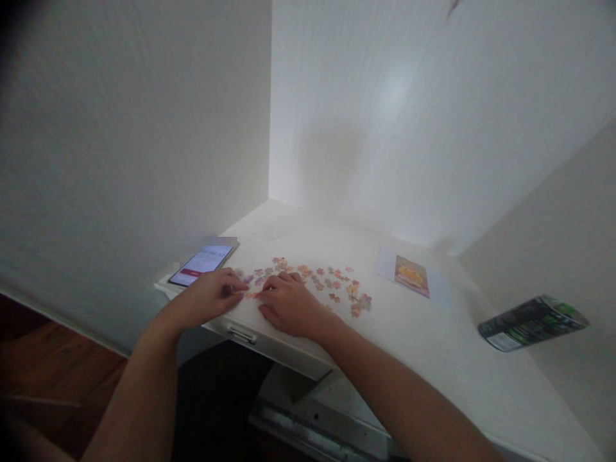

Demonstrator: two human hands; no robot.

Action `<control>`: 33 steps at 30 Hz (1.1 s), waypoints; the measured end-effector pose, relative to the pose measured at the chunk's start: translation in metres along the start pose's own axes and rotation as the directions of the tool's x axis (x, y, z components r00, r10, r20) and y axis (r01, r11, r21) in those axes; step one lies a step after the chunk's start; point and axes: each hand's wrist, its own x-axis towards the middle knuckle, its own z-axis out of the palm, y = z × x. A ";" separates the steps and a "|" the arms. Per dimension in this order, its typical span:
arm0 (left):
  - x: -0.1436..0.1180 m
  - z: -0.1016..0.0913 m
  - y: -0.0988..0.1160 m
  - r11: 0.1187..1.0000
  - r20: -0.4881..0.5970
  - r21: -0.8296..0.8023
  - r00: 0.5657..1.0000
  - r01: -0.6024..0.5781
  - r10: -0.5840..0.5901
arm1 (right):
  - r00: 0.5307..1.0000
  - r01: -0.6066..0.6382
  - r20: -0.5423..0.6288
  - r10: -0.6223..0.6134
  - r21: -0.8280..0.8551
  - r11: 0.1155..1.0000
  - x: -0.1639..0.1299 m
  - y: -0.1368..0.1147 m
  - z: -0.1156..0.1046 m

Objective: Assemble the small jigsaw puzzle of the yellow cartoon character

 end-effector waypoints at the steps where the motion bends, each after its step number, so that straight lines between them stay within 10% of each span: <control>1: -0.001 0.000 -0.001 1.000 -0.007 -0.003 1.000 -0.002 0.002 | 1.000 -0.005 -0.004 0.005 -0.004 1.000 0.000 0.000 0.000; 21: -0.013 0.018 0.001 0.994 -0.250 0.024 0.962 -0.103 0.106 | 0.984 0.008 -0.177 0.006 0.074 0.997 0.001 0.007 0.002; 33: -0.032 0.042 0.005 0.982 -0.457 0.106 0.870 -0.154 0.186 | 0.706 -0.208 -0.614 0.352 0.294 0.933 0.004 0.072 -0.003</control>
